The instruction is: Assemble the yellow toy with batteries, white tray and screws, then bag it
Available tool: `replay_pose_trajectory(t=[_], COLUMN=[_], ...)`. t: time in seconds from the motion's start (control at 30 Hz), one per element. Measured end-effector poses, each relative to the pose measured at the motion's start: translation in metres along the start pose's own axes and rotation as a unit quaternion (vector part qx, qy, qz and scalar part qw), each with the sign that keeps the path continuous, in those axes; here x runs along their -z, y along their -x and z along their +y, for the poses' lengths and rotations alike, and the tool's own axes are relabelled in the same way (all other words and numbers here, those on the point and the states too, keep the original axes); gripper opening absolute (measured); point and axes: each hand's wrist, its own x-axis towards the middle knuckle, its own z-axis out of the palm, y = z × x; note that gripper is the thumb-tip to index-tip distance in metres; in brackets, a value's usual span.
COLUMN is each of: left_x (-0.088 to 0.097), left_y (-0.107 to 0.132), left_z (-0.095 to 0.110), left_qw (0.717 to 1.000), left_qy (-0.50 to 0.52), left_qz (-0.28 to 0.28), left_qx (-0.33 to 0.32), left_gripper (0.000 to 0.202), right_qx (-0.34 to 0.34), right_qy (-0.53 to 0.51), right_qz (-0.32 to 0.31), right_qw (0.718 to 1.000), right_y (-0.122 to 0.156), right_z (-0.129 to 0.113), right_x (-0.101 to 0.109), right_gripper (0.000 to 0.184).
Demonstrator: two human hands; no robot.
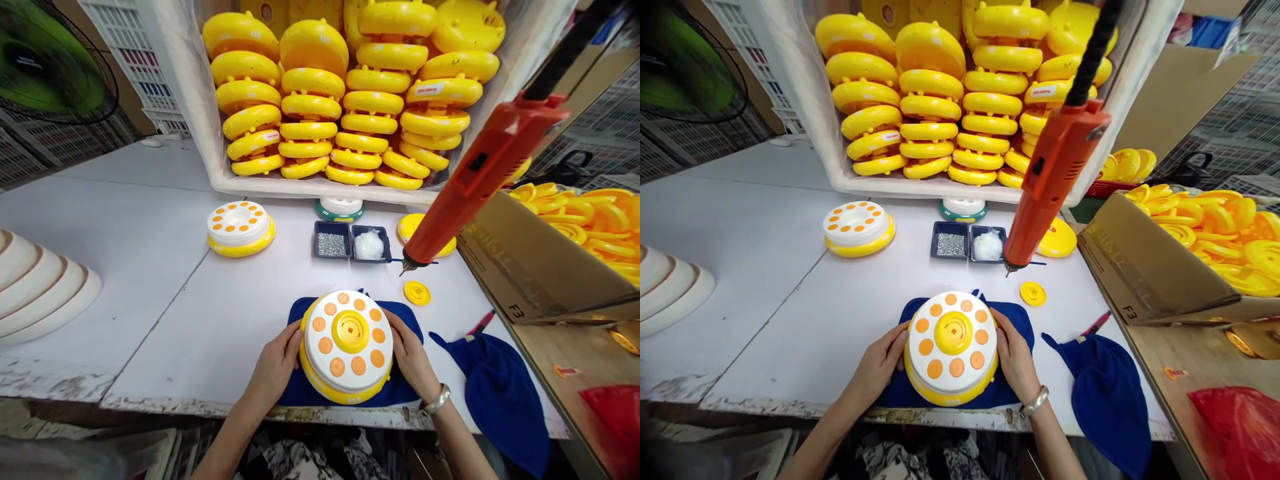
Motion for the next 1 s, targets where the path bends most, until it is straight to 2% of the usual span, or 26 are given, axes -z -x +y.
replay_pose_trajectory(t=[0.07, 0.2, 0.23, 0.33, 0.43, 0.5, 0.57, 0.67, 0.77, 0.83, 0.9, 1.0], left_x=[-0.001, -0.003, -0.003, -0.001, 0.012, 0.027, 0.044, 0.067, 0.08, 0.085, 0.089, 0.101], left_y=[-0.003, 0.003, 0.008, 0.03, 0.054, 0.067, 0.078, 0.091, 0.101, 0.105, 0.106, 0.101], left_z=[-0.005, -0.001, 0.004, 0.024, 0.039, 0.04, 0.033, 0.015, 0.003, 0.002, 0.007, 0.015], left_qw=[1.0, 0.986, 0.979, 0.963, 0.957, 0.963, 0.969, 0.955, 0.94, 0.94, 0.95, 0.965], left_qy=[-0.012, -0.075, -0.095, -0.141, -0.141, -0.129, -0.134, -0.203, -0.261, -0.262, -0.219, -0.058], left_qz=[-0.004, 0.123, 0.132, 0.074, 0.049, 0.065, 0.103, 0.156, 0.188, 0.207, 0.224, 0.251], left_qx=[0.006, -0.089, -0.124, -0.217, -0.249, -0.228, -0.181, -0.149, -0.118, -0.074, -0.023, 0.05], left_gripper=[0.055, 0.048, 0.047, 0.051, 0.06, 0.072, 0.088, 0.102, 0.101, 0.094, 0.088, 0.085], right_qx=[-0.009, -0.023, -0.035, -0.06, 0.012, 0.093, 0.17, 0.212, 0.244, 0.271, 0.273, 0.243], right_qy=[-0.012, -0.041, -0.058, -0.123, -0.162, -0.166, -0.158, -0.126, -0.1, -0.114, -0.134, -0.177], right_qz=[-0.005, -0.015, -0.019, -0.01, -0.012, -0.076, -0.157, -0.254, -0.311, -0.338, -0.339, -0.298], right_qw=[1.0, 0.999, 0.998, 0.991, 0.987, 0.979, 0.96, 0.935, 0.913, 0.894, 0.89, 0.906], right_y=[-0.003, -0.003, 0.0, 0.017, 0.045, 0.062, 0.073, 0.076, 0.072, 0.07, 0.07, 0.07], right_z=[0.007, 0.006, 0.0, -0.032, -0.074, -0.098, -0.114, -0.125, -0.128, -0.13, -0.131, -0.127], right_x=[-0.002, 0.002, 0.004, 0.01, 0.002, -0.013, -0.032, -0.056, -0.071, -0.078, -0.082, -0.079], right_gripper=[0.042, 0.043, 0.044, 0.045, 0.039, 0.042, 0.053, 0.067, 0.076, 0.079, 0.074, 0.059])
